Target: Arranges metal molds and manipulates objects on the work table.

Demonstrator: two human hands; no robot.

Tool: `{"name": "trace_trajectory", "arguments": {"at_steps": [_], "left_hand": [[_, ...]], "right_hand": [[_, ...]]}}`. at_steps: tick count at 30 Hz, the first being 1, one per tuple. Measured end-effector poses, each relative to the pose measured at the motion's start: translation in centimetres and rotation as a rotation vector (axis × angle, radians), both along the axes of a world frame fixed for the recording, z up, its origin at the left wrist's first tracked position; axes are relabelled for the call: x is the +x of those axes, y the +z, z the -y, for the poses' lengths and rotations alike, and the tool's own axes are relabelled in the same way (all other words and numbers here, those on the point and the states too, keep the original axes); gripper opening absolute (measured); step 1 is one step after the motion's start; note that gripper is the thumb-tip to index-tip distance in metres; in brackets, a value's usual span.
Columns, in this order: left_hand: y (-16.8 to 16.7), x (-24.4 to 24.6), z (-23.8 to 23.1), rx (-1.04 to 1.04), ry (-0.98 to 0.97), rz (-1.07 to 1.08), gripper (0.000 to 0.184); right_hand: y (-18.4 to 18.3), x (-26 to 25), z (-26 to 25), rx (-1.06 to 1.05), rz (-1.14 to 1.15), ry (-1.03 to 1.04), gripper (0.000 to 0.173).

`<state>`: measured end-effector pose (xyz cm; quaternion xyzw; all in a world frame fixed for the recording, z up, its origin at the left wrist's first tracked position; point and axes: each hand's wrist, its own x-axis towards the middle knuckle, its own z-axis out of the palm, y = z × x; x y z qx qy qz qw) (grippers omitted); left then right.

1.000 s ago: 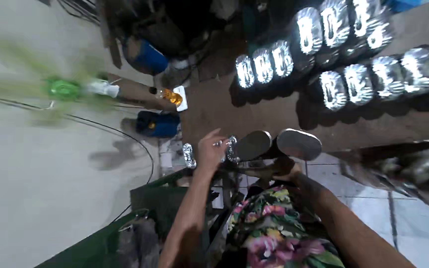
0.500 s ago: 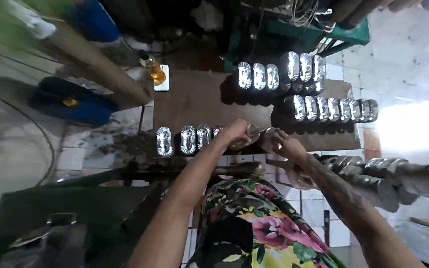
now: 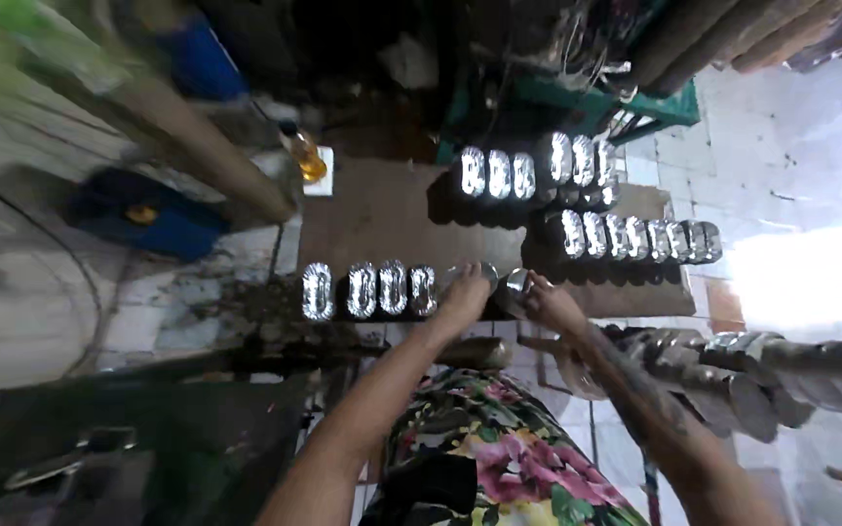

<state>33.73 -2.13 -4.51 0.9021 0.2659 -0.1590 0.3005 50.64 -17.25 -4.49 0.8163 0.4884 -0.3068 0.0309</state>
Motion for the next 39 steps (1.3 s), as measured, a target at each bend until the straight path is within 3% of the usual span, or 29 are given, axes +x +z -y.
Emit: {"name": "trace_trajectory", "arguments": {"at_steps": [3, 6, 9, 11, 13, 16, 19, 23, 25, 27, 30, 32, 36, 39], "left_hand": [[1.9, 0.5, 2.7, 0.095, -0.021, -0.176, 0.034], [8.4, -1.7, 1.8, 0.116, 0.046, -0.109, 0.025], [13.3, -6.9, -1.2, -0.298, 0.382, 0.187, 0.027], [12.6, -10.0, -1.9, -0.664, 0.602, 0.322, 0.020], [9.4, -11.9, -0.8, -0.849, 0.762, 0.334, 0.022], [3.8, -12.5, 4.3, -0.965, 0.915, 0.257, 0.025], [-0.4, -10.2, 10.9, -1.071, 0.936, 0.205, 0.032], [-6.8, -5.3, 14.0, -0.867, 0.574, -0.052, 0.039], [-12.3, -2.9, 15.6, -0.759, 0.508, 0.043, 0.040], [-16.4, -0.3, 17.0, -0.685, 0.534, 0.099, 0.044], [-20.3, 1.8, 18.0, -0.536, 0.566, -0.033, 0.063], [-18.4, 0.9, 17.2, -0.509, 0.517, -0.062, 0.065], [-7.9, -5.6, 12.8, -0.375, 0.540, 0.106, 0.051], [0.8, -13.3, 10.9, -0.178, 0.945, 0.254, 0.077]], "right_hand": [[0.8, -4.6, -1.1, -0.152, 0.181, -0.013, 0.055], [6.4, -5.3, -1.4, -0.118, 0.182, -0.096, 0.043], [10.9, -2.6, -0.6, 0.163, -0.211, -0.145, 0.037], [9.5, -2.1, -0.2, 0.340, -0.761, -0.205, 0.028], [7.3, -4.1, -0.3, 0.356, -1.242, -0.326, 0.028], [4.2, -7.8, 0.8, 0.225, -1.419, -0.393, 0.028], [1.8, -8.8, 3.6, 0.130, -1.311, -0.398, 0.025], [0.6, -5.0, 8.1, 0.040, -0.511, -0.040, 0.026], [-0.1, -3.3, 10.4, -0.038, -0.233, 0.131, 0.028], [-0.4, -2.6, 12.4, -0.146, -0.099, 0.196, 0.026], [-2.0, -2.3, 13.7, -0.358, 0.001, 0.247, 0.029], [-4.7, -1.5, 14.7, -0.488, 0.034, 0.287, 0.034], [-8.1, -2.2, 13.4, -0.504, -0.033, 0.348, 0.041], [-10.0, -4.7, 10.7, -0.296, -0.084, 0.536, 0.046]]}}
